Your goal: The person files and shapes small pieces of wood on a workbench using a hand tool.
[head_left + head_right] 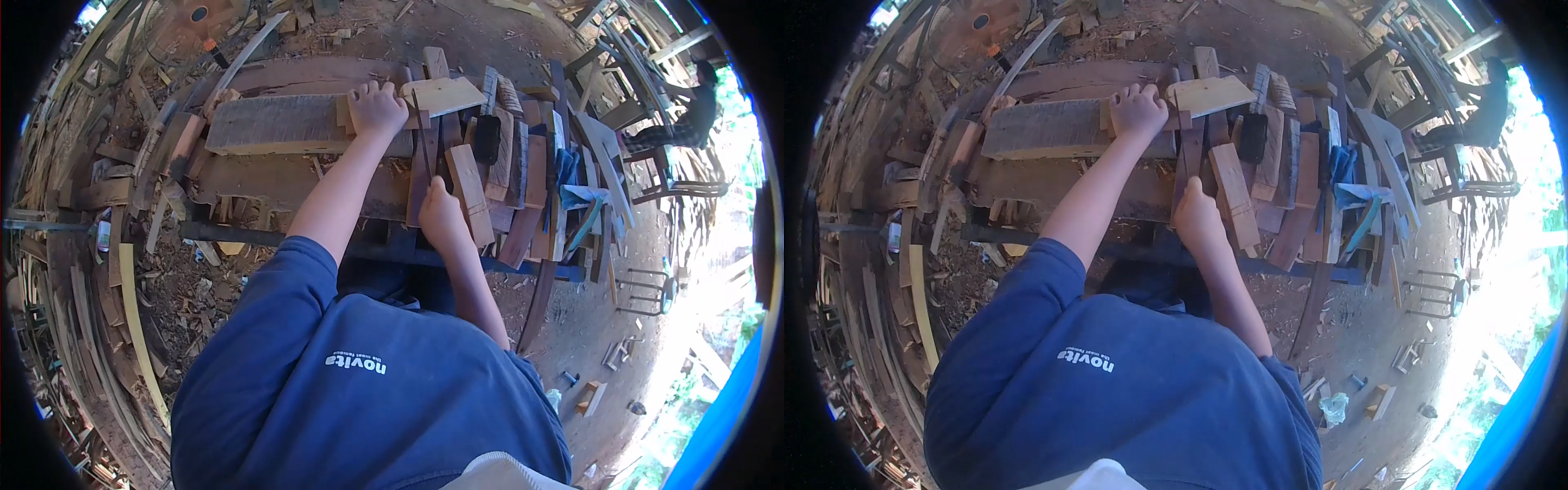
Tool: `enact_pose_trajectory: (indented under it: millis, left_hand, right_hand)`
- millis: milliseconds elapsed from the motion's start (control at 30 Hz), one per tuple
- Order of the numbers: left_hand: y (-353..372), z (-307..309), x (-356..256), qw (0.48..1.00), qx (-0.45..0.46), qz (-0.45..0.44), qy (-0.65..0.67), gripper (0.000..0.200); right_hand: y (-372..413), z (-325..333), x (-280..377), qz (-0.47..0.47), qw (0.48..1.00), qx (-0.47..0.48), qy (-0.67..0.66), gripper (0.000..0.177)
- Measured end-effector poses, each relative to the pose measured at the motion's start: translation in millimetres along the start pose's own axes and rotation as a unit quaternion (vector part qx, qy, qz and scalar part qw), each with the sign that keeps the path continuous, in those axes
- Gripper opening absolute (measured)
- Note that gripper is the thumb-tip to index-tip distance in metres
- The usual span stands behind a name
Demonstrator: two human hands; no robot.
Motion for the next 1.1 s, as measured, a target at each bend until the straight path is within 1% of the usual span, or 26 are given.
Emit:
enact_pose_trajectory:
  millis: [100, 167, 200, 233, 267, 367, 433, 467, 500, 567, 600, 667, 733, 767, 800, 867, 933, 1033, 1100]
  left_hand:
    - [-1, -1, 1, 1.000, -0.009, 0.000, 0.006, 0.025]
    - [-2, -1, 1, 1.000, -0.015, 0.001, -0.001, 0.022]
    - [-2, 0, 1, 1.000, -0.010, 0.000, -0.005, 0.023]
    - [-2, 1, 0, 1.000, -0.005, -0.002, -0.010, 0.024]
    - [-1, 2, 0, 1.000, -0.005, 0.002, -0.010, 0.024]
    - [-1, 4, 1, 1.000, -0.005, 0.001, -0.008, 0.027]
    - [-4, 1, 5, 0.998, 0.011, 0.056, -0.007, 0.029]
    - [-4, -1, 6, 0.998, 0.013, 0.059, -0.008, 0.029]
    - [-5, -1, 6, 0.998, 0.013, 0.057, -0.007, 0.029]
    - [-6, 2, 3, 0.998, 0.015, 0.057, -0.005, 0.029]
    - [-6, 4, 3, 0.998, 0.030, 0.057, 0.003, 0.031]
    - [-5, 4, 5, 0.997, 0.047, 0.056, 0.009, 0.033]
    - [-5, 5, 3, 0.999, 0.016, 0.034, 0.001, 0.033]
    - [-5, 5, 3, 0.999, 0.018, 0.032, 0.001, 0.033]
    - [-5, 5, 2, 1.000, 0.008, 0.026, -0.008, 0.033]
    - [-5, 5, 0, 1.000, -0.004, 0.016, -0.014, 0.035]
    - [-4, 4, 1, 1.000, -0.020, 0.008, -0.016, 0.036]
    - [-5, 4, 1, 1.000, -0.005, 0.008, -0.025, 0.036]
    - [-5, 7, 0, 1.000, 0.000, 0.015, -0.022, 0.034]
  right_hand:
    - [30, 8, -5, -0.002, 1.000, 0.023, 0.011, 0.015]
    - [40, 16, -1, -0.020, 0.999, 0.029, -0.030, 0.015]
    - [34, 13, -2, -0.022, 0.999, 0.032, -0.028, 0.015]
    - [20, 8, -2, -0.008, 1.000, 0.015, -0.020, 0.016]
    - [5, 4, -2, 0.007, 1.000, -0.002, -0.012, 0.017]
    - [-46, -13, 5, 0.028, 0.999, -0.013, 0.023, 0.019]
    - [-47, -13, 10, 0.019, 1.000, -0.009, 0.023, 0.020]
    - [-47, -12, 9, 0.006, 1.000, -0.010, 0.024, 0.021]
    - [-41, -9, 7, 0.005, 1.000, -0.007, 0.026, 0.021]
    - [-15, 3, -2, 0.028, 1.000, -0.005, -0.012, 0.023]
    - [1, 9, -6, 0.028, 1.000, -0.002, -0.011, 0.023]
    - [29, 15, -16, -0.013, 0.999, 0.029, -0.023, 0.026]
    - [35, 19, -19, -0.005, 0.999, 0.025, -0.029, 0.027]
    - [37, 21, -20, 0.003, 0.999, 0.018, -0.033, 0.027]
    - [31, 19, -21, 0.000, 0.999, 0.016, -0.034, 0.027]
    - [-2, 12, -15, 0.046, 0.998, -0.017, -0.033, 0.018]
    - [-40, 6, -5, 0.033, 0.999, -0.002, -0.027, 0.029]
    - [-69, 3, 14, 0.031, 0.999, 0.007, -0.014, 0.030]
    - [-67, 2, 12, 0.031, 0.999, 0.010, -0.001, 0.029]
Point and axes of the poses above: each hand's wrist, its own y-axis away from the middle knuckle, its own z-axis out of the back of the hand, x = y × z, the point moved 4 cm from there along -y, towards the middle knuckle, and after that the axes turned 6 degrees about -z, right-handed, at the moved point
